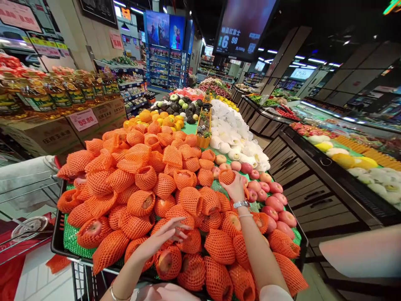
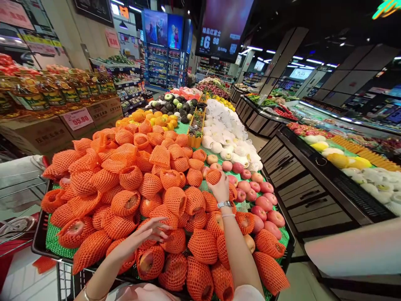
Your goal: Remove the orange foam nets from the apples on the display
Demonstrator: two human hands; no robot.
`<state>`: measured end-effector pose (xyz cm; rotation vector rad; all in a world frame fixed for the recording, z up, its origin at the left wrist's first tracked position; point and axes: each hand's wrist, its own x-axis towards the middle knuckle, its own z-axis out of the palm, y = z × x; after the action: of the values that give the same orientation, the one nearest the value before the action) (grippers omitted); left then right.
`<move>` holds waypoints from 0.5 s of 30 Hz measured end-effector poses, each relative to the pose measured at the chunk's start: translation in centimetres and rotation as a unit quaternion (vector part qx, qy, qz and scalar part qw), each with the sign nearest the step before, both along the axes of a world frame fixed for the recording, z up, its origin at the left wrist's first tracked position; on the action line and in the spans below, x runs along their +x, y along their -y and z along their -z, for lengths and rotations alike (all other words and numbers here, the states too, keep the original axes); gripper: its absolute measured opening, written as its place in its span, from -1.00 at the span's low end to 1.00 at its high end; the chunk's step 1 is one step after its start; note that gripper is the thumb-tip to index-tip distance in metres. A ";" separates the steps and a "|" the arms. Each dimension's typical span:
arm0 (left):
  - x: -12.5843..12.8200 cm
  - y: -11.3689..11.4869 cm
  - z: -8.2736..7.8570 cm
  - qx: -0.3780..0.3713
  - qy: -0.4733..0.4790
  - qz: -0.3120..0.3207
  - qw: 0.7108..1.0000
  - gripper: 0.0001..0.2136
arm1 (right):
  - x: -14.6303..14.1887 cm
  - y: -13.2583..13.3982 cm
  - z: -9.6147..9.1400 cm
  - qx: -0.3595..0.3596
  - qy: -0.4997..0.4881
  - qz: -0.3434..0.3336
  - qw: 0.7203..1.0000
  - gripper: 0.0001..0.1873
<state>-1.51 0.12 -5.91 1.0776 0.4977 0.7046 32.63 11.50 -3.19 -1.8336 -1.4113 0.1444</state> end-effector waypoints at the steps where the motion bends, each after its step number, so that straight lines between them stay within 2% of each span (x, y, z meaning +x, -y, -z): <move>1: -0.5 0.0 0.2 -0.005 -0.001 -0.016 1.000 -0.61 | 0.4 -0.7 0.7 -0.016 0.004 -0.002 1.000 -0.30; 6: -2.8 -0.5 0.5 -0.027 0.011 -0.096 0.995 -0.57 | 1.0 -1.5 4.6 -0.058 -0.005 -0.051 0.997 -0.54; 9: -4.2 -1.0 0.0 -0.018 -0.001 -0.191 0.981 -0.58 | 1.1 -1.4 5.9 -0.057 -0.019 -0.067 0.996 -0.62; 11: -5.5 -1.5 -0.6 0.017 -0.030 -0.262 0.965 -0.61 | 1.3 -1.5 6.1 -0.050 -0.030 -0.077 0.995 -0.60; 13: -6.9 -2.1 -1.4 0.095 -0.095 -0.344 0.929 -0.67 | 1.5 -1.6 5.7 -0.037 -0.041 -0.092 0.994 -0.56; 15: -8.5 -3.1 -2.4 0.214 -0.199 -0.433 0.852 -0.72 | 1.7 -1.5 5.0 -0.018 -0.050 -0.114 0.992 -0.52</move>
<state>-10.05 3.22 -3.47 1.4247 1.2744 1.4439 34.30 12.97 -8.14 -1.6658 -1.5508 0.3754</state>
